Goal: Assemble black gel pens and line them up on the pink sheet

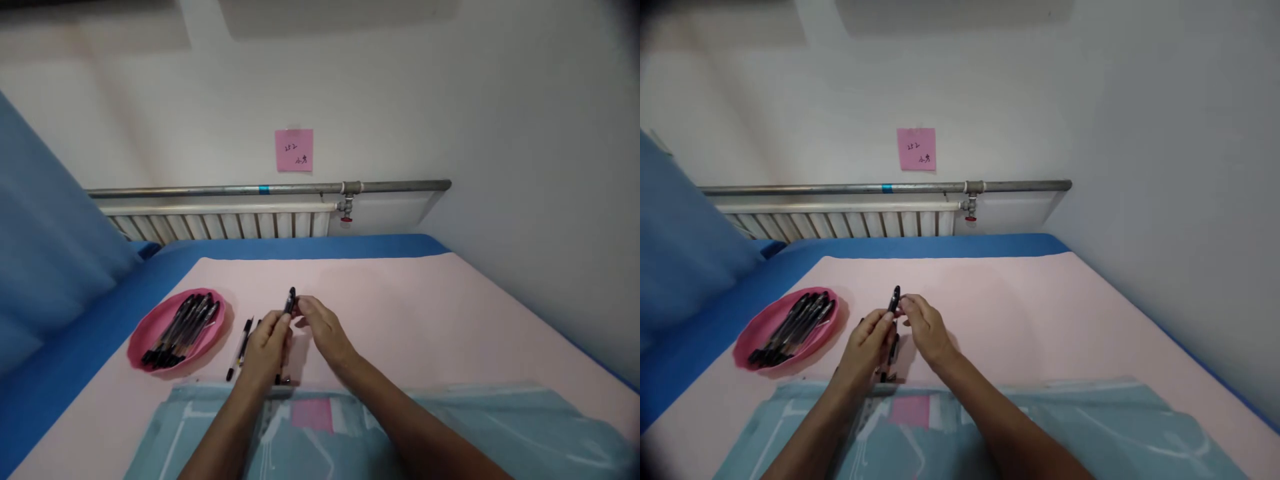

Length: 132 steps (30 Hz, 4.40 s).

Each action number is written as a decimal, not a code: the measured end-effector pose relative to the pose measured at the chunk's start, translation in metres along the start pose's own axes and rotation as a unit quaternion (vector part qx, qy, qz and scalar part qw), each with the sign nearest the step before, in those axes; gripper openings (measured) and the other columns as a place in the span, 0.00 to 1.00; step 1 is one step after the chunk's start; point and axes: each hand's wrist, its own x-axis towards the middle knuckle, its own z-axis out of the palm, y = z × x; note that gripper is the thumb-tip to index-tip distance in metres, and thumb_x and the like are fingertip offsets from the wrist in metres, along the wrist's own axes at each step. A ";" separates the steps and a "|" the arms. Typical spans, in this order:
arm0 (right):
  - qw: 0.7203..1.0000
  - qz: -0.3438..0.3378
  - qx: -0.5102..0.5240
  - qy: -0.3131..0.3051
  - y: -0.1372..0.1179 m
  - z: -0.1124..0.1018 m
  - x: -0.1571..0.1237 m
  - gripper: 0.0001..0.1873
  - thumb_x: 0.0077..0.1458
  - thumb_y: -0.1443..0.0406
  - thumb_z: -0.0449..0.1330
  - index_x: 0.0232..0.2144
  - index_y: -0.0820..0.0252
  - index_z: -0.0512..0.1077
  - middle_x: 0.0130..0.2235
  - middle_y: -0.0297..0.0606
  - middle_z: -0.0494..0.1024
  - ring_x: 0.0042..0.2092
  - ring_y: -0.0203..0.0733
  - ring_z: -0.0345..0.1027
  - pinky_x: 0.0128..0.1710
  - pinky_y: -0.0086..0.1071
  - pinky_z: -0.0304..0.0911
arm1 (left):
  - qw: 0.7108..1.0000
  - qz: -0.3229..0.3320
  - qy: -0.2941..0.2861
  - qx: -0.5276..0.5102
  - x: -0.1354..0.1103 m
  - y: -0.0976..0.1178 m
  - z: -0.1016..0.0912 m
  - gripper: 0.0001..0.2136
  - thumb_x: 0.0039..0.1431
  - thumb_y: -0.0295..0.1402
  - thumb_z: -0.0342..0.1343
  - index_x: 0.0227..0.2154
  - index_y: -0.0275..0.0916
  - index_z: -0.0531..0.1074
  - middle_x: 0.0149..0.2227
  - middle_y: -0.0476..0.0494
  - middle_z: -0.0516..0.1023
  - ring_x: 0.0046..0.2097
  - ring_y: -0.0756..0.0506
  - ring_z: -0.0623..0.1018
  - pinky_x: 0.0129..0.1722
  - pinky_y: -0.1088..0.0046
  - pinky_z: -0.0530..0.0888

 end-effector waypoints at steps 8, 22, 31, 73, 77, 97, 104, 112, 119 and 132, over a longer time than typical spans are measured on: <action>0.993 0.041 0.033 0.103 0.010 0.016 -0.008 0.14 0.55 0.57 0.46 0.24 0.59 0.62 0.26 0.34 0.70 0.30 0.37 0.64 0.34 0.30 0.60 | 0.955 -0.191 -0.050 -0.221 -0.014 0.003 0.036 0.17 0.46 0.51 0.52 0.27 0.42 0.59 0.13 0.62 0.52 0.12 0.58 0.53 0.11 0.86 0.49; 0.992 0.018 -0.006 0.128 0.017 0.016 -0.008 0.13 0.54 0.59 0.46 0.22 0.58 0.61 0.23 0.31 0.66 0.28 0.37 0.61 0.33 0.31 0.57 | 0.954 -0.200 -0.051 -0.220 -0.014 0.006 0.033 0.20 0.42 0.53 0.54 0.26 0.42 0.59 0.12 0.63 0.53 0.10 0.59 0.50 0.08 0.86 0.48; 0.990 0.006 -0.019 0.136 0.019 0.014 -0.008 0.14 0.54 0.59 0.47 0.22 0.58 0.62 0.23 0.32 0.67 0.28 0.37 0.62 0.33 0.31 0.57 | 0.956 -0.206 -0.053 -0.203 -0.017 0.002 0.038 0.21 0.43 0.55 0.51 0.28 0.41 0.61 0.12 0.63 0.52 0.10 0.59 0.50 0.10 0.85 0.48; 0.973 0.122 0.193 0.031 0.015 -0.004 0.009 0.11 0.41 0.60 0.61 0.26 0.62 0.68 0.17 0.26 0.64 0.15 0.27 0.51 0.14 0.25 0.47 | 0.973 -0.151 -0.041 -0.169 -0.006 -0.004 0.023 0.14 0.49 0.46 0.52 0.28 0.40 0.62 0.16 0.60 0.57 0.12 0.59 0.49 0.11 0.84 0.44; 0.979 0.104 0.155 0.077 0.019 -0.002 0.009 0.14 0.39 0.58 0.63 0.21 0.60 0.64 0.14 0.23 0.59 0.15 0.27 0.49 0.13 0.24 0.45 | 0.986 -0.110 -0.014 -0.120 -0.005 -0.008 0.023 0.14 0.50 0.45 0.51 0.28 0.39 0.63 0.15 0.60 0.57 0.13 0.59 0.52 0.11 0.84 0.48; 0.971 0.132 0.197 0.015 0.016 -0.003 0.009 0.09 0.40 0.62 0.61 0.21 0.62 0.66 0.14 0.24 0.60 0.14 0.25 0.45 0.13 0.23 0.41 | 0.986 -0.120 -0.021 -0.113 -0.004 -0.009 0.020 0.15 0.48 0.46 0.52 0.23 0.40 0.59 0.14 0.60 0.57 0.13 0.58 0.51 0.12 0.83 0.47; 0.968 0.147 0.197 0.046 0.017 -0.001 0.008 0.12 0.38 0.60 0.63 0.23 0.61 0.65 0.15 0.23 0.60 0.14 0.25 0.46 0.12 0.23 0.39 | 0.992 -0.089 -0.003 -0.094 -0.002 -0.012 0.017 0.15 0.48 0.46 0.53 0.22 0.39 0.60 0.14 0.59 0.58 0.13 0.58 0.53 0.13 0.82 0.49; 0.969 0.148 0.198 0.025 0.018 -0.001 0.009 0.09 0.40 0.62 0.61 0.24 0.61 0.67 0.15 0.23 0.60 0.14 0.24 0.44 0.12 0.23 0.37 | 0.995 -0.072 -0.001 -0.064 0.001 -0.015 0.015 0.15 0.49 0.45 0.52 0.20 0.39 0.60 0.14 0.59 0.57 0.15 0.57 0.54 0.15 0.81 0.50; 0.973 0.145 0.173 0.053 0.017 -0.001 0.007 0.10 0.38 0.62 0.62 0.21 0.60 0.64 0.13 0.22 0.58 0.14 0.25 0.45 0.12 0.23 0.39 | 0.997 -0.051 -0.007 -0.049 -0.001 -0.017 0.015 0.14 0.50 0.44 0.52 0.21 0.39 0.61 0.14 0.59 0.57 0.15 0.56 0.54 0.16 0.80 0.51; 0.974 0.148 0.162 0.054 0.020 -0.002 0.008 0.11 0.39 0.61 0.63 0.22 0.61 0.64 0.12 0.21 0.56 0.13 0.25 0.46 0.12 0.22 0.41 | 1.000 -0.019 -0.006 0.006 0.003 -0.023 0.012 0.14 0.52 0.43 0.50 0.21 0.39 0.59 0.15 0.58 0.58 0.17 0.56 0.56 0.17 0.82 0.54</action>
